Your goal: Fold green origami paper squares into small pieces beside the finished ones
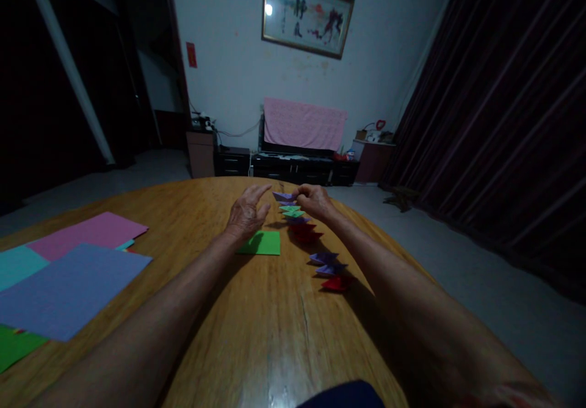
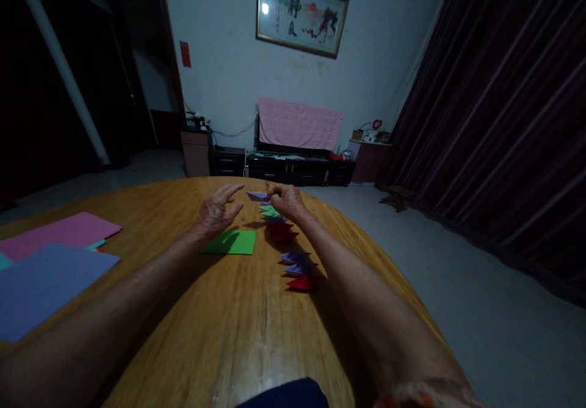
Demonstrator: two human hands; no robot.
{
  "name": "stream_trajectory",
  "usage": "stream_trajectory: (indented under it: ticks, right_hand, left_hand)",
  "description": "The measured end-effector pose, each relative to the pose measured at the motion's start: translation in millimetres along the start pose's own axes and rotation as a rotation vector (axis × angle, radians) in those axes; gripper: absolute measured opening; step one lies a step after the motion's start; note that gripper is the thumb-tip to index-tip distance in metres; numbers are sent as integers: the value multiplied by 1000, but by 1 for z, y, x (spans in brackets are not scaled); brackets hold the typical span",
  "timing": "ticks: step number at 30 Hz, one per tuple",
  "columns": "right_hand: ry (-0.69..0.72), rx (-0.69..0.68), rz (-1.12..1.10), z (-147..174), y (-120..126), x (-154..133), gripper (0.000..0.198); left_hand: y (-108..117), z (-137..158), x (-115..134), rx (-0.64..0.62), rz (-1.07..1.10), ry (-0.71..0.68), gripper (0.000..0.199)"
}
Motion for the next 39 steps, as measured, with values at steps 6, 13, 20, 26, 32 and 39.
stream_trajectory:
  ticks: [6, 13, 20, 26, 32, 39]
  right_hand:
    - [112, -48, 71, 13, -11, -66, 26]
    - [94, -125, -53, 25, -43, -65, 19]
    - [8, -231, -323, 32, -67, -58, 8]
    - [14, -249, -433, 31, -77, -57, 5]
    - [-3, -162, -464, 35, -84, -48, 2]
    - [4, -215, -546, 43, -85, -51, 11]
  left_hand:
    - [23, 4, -16, 185, 180, -58, 24]
    - [24, 13, -27, 155, 217, 30, 7]
    - [15, 24, -46, 151, 375, 148, 8]
    - [14, 31, -58, 203, 519, 197, 12]
    - [7, 33, -63, 171, 593, 234, 12]
    - [8, 35, -64, 135, 586, 224, 15]
Point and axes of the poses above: each hand's wrist, its own z-axis away from the middle knuckle, its own y-axis out of the back of the hand, x = y × z, the point moved 8 cm from there along -z, towards the middle knuckle, and after that the axes turned 7 degrees about -y, right-handed, at the moved point
